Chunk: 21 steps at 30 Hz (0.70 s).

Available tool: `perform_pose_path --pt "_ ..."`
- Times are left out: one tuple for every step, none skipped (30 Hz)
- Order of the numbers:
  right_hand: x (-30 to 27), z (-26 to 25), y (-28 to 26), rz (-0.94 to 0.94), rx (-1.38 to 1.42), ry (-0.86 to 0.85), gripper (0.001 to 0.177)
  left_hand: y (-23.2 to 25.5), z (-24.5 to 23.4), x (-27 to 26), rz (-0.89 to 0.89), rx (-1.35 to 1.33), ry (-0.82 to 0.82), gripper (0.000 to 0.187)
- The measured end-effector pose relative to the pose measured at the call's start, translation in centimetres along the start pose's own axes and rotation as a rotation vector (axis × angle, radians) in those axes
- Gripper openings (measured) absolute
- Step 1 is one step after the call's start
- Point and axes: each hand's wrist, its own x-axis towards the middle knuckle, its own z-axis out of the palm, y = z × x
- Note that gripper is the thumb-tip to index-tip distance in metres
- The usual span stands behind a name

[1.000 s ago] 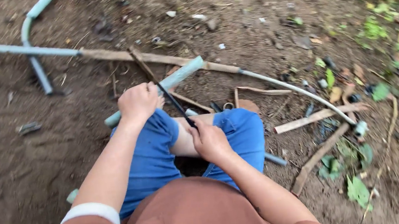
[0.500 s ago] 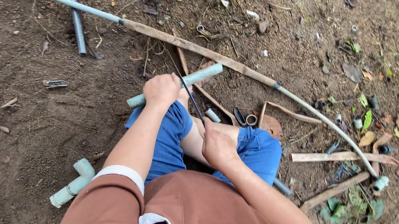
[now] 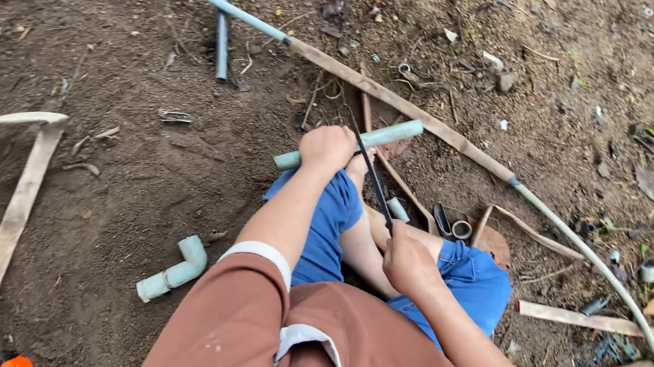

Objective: The person sits on the ground and uses a hand saw to cut a light blue PVC pipe. The pipe is held steady between the person's legs while they saw through it. The task continues until the pipe is cut.

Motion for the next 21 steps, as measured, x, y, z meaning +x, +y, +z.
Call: perform_pose_path --pt "0.3 0.2 0.0 0.026 -0.004 0.000 0.028 0.1 0.0 0.0 0.002 -0.014 -0.022 0.065" --pt "0.6 0.3 0.1 0.052 -0.008 0.001 0.031 0.2 0.0 0.1 0.005 -0.027 -0.044 0.068" --pt "1.8 0.4 -0.1 0.042 -0.002 0.002 0.031 0.6 0.2 -0.6 -0.001 -0.020 -0.036 0.068" --pt "3.0 0.5 -0.3 0.081 0.020 0.006 0.036 1.0 0.4 -1.3 0.107 0.072 -0.063 0.062" --pt "3.9 0.6 -0.4 0.113 0.037 0.001 0.041 1.2 0.7 -2.4 0.202 0.160 -0.092 0.058" --pt "3.6 -0.1 -1.1 0.095 0.037 -0.007 0.041 0.7 0.8 -2.3 0.184 0.163 -0.086 0.058" --pt "3.6 -1.0 -1.9 0.122 0.067 -0.020 0.040 0.2 0.6 -1.8 0.128 0.071 -0.083 0.061" --pt "3.5 -1.9 -2.9 0.150 0.097 -0.033 0.038 -0.5 0.2 -1.5 0.073 -0.021 -0.078 0.066" --pt "2.6 -1.0 -2.3 0.107 0.082 -0.034 0.038 -0.9 0.6 -0.8 0.044 -0.029 -0.044 0.066" --pt "1.8 -0.1 -1.7 0.027 0.060 0.047 0.045 -1.3 0.8 -0.1 0.134 0.116 0.000 0.045" --pt "0.7 1.0 -0.9 -0.052 0.036 0.121 0.054 -2.0 1.3 0.3 0.214 0.260 0.034 0.037" --pt "1.3 1.3 -0.3 -0.095 0.020 0.111 0.054 -1.6 0.5 -0.2 0.175 0.252 0.058 0.037" --pt "1.6 1.9 0.2 -0.042 0.017 0.111 0.043 -1.3 0.0 -0.9 0.185 0.213 0.022 0.039" --pt "2.1 2.5 0.9 0.012 0.013 0.111 0.035 -0.8 -0.3 -1.4 0.196 0.172 -0.011 0.040" --pt "1.8 1.7 -0.2 -0.012 0.015 0.098 0.035 -1.2 0.0 -1.1 0.170 0.177 -0.006 0.040" --pt "1.5 1.0 -1.2 -0.014 0.026 0.115 0.032 -1.5 0.4 -0.7 0.128 0.089 0.032 0.049" --pt "1.1 -0.2 -1.6 -0.005 0.029 0.133 0.030 -1.2 1.1 -0.3 0.094 -0.009 0.066 0.059" --pt "0.8 0.4 -1.2 -0.016 0.023 0.122 0.030 -1.2 1.2 -0.6 0.077 -0.013 0.068 0.059" --pt "0.9 0.7 -0.8 -0.013 0.014 0.141 0.037 -1.1 1.0 -0.6 0.077 0.039 0.038 0.059" --pt "1.0 1.1 -0.5 -0.010 0.004 0.160 0.045 -1.0 0.9 -0.5 0.075 0.091 0.008 0.060" --pt "1.0 1.6 0.2 -0.021 -0.007 0.153 0.045 -1.0 1.1 -0.1 0.062 0.081 0.012 0.060"
